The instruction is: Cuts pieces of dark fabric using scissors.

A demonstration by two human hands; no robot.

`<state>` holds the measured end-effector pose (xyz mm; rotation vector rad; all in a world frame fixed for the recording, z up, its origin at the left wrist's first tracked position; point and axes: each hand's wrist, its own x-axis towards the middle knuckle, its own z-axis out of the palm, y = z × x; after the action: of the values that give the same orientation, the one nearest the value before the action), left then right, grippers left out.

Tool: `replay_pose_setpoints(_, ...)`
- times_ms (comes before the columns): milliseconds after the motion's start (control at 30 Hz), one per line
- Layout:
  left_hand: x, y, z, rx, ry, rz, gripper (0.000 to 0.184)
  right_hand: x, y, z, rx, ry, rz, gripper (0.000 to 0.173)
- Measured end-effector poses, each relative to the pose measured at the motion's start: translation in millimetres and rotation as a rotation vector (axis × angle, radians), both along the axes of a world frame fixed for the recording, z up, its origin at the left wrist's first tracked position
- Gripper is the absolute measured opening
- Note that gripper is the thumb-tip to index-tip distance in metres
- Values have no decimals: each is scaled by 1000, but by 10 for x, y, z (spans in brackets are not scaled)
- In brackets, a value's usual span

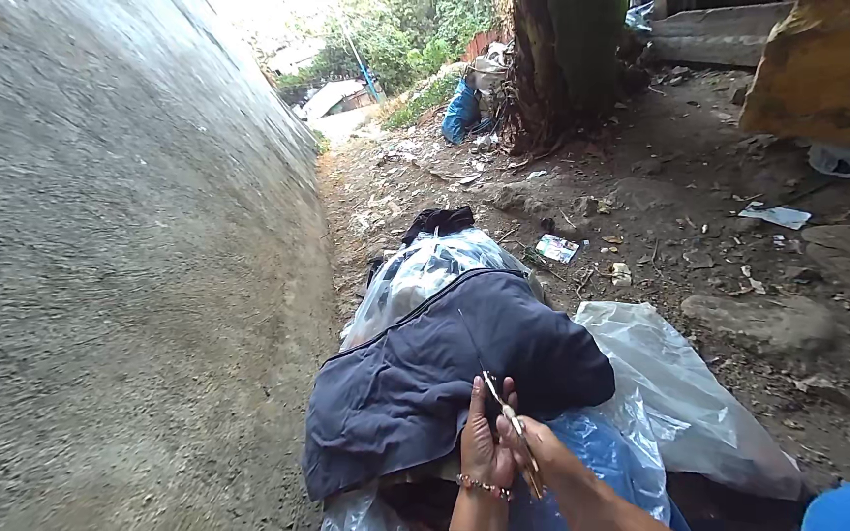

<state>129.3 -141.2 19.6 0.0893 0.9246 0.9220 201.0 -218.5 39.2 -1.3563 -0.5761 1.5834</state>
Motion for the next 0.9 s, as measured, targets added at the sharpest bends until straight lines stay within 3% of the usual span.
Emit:
replay_pose_setpoints(167,-21,27,-11,-2,-54,16,30,-15,86,47,-14,-32,-50,24)
replay_pose_setpoints(367,12,46,43,-88,30,39,23,-24,-82,-71,51,-30,-123,17)
replay_pose_setpoints(633,-37,2,-59,67,-56,-30,39,100,240,56,-10,43,-8,34)
replay_pose_setpoints(767,-39,28,-39,21,-58,9,27,52,219,52,-1,1,-78,26)
replay_pose_setpoints(900,-27,21,-29,-3,-28,0,27,10,100,24,18,-19,-121,18)
